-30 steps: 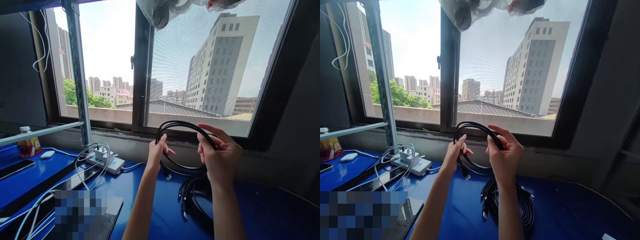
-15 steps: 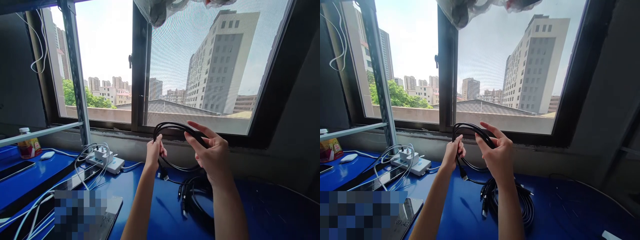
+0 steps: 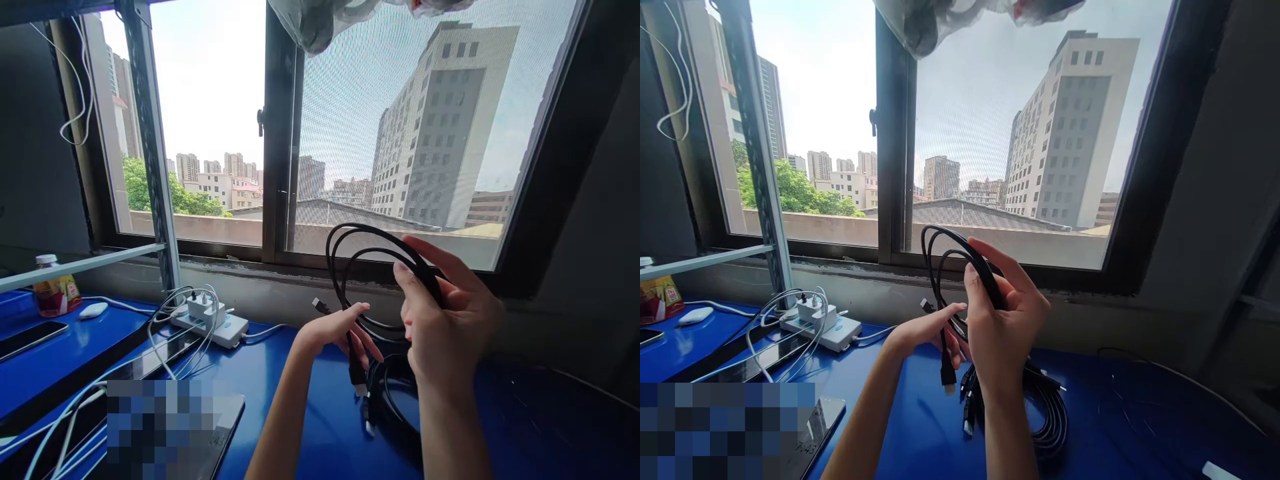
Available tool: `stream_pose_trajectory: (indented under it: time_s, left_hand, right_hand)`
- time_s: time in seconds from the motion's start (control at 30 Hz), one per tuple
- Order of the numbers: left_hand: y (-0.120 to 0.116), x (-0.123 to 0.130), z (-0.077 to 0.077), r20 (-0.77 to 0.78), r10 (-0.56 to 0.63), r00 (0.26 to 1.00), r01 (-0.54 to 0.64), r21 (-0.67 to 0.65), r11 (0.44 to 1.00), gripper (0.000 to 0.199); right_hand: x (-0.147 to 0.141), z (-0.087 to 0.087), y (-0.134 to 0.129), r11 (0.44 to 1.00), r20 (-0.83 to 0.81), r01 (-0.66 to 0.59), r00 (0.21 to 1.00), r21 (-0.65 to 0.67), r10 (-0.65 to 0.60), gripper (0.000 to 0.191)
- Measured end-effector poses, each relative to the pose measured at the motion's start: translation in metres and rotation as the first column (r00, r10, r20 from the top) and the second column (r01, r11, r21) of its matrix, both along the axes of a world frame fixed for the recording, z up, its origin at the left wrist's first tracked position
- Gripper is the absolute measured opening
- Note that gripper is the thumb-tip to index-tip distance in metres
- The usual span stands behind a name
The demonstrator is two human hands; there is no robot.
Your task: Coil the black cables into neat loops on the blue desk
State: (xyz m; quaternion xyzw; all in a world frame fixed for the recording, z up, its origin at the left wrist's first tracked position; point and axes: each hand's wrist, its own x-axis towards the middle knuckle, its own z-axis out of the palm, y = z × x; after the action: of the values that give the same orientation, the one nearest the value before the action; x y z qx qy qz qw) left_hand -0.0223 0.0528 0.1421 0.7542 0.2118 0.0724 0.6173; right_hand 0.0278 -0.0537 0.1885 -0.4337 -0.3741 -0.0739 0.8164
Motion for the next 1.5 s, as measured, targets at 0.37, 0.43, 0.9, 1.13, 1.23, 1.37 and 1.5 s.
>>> stream_pose_trajectory:
  time_s: [0.37, 0.43, 0.9, 1.13, 1.23, 1.37, 1.5]
  left_hand:
    - [-0.008, 0.007, 0.010, 0.539, 0.281, 0.794, -0.126, -0.307, 0.943, 0.039]
    - [-0.010, 0.006, 0.015, 0.618, 0.332, 0.713, -0.126, -0.353, 0.927, 0.047]
    - [0.012, -0.018, 0.023, 0.593, 0.580, 0.558, -0.615, -0.172, 0.769, 0.029]
    - [0.018, -0.025, 0.016, 0.573, 0.445, 0.688, -0.463, -0.125, 0.878, 0.028]
    - [0.020, -0.027, 0.012, 0.583, 0.325, 0.745, -0.336, -0.092, 0.937, 0.045]
    - [0.021, -0.027, 0.010, 0.609, 0.238, 0.757, -0.219, -0.106, 0.970, 0.056]
    - [0.021, -0.024, 0.011, 0.594, 0.259, 0.762, -0.239, -0.114, 0.964, 0.059]
  right_hand:
    - [0.006, 0.001, 0.002, 0.968, -0.054, -0.083, 0.994, 0.237, 0.099, 0.031]
    - [0.012, 0.001, 0.009, 0.956, -0.173, -0.125, 0.969, 0.266, 0.175, 0.041]
    - [0.054, -0.020, 0.034, 0.976, 0.143, 0.061, 0.989, -0.211, -0.031, 0.062]
    - [0.061, -0.025, 0.038, 0.979, 0.263, 0.067, 0.965, -0.194, -0.014, 0.058]
    - [0.064, -0.025, 0.037, 0.981, 0.271, 0.094, 0.961, -0.172, -0.045, 0.056]
    - [0.068, -0.027, 0.038, 0.978, 0.278, 0.149, 0.955, -0.149, -0.103, 0.053]
    - [0.070, -0.028, 0.038, 0.970, 0.282, 0.189, 0.949, -0.151, -0.140, 0.055]
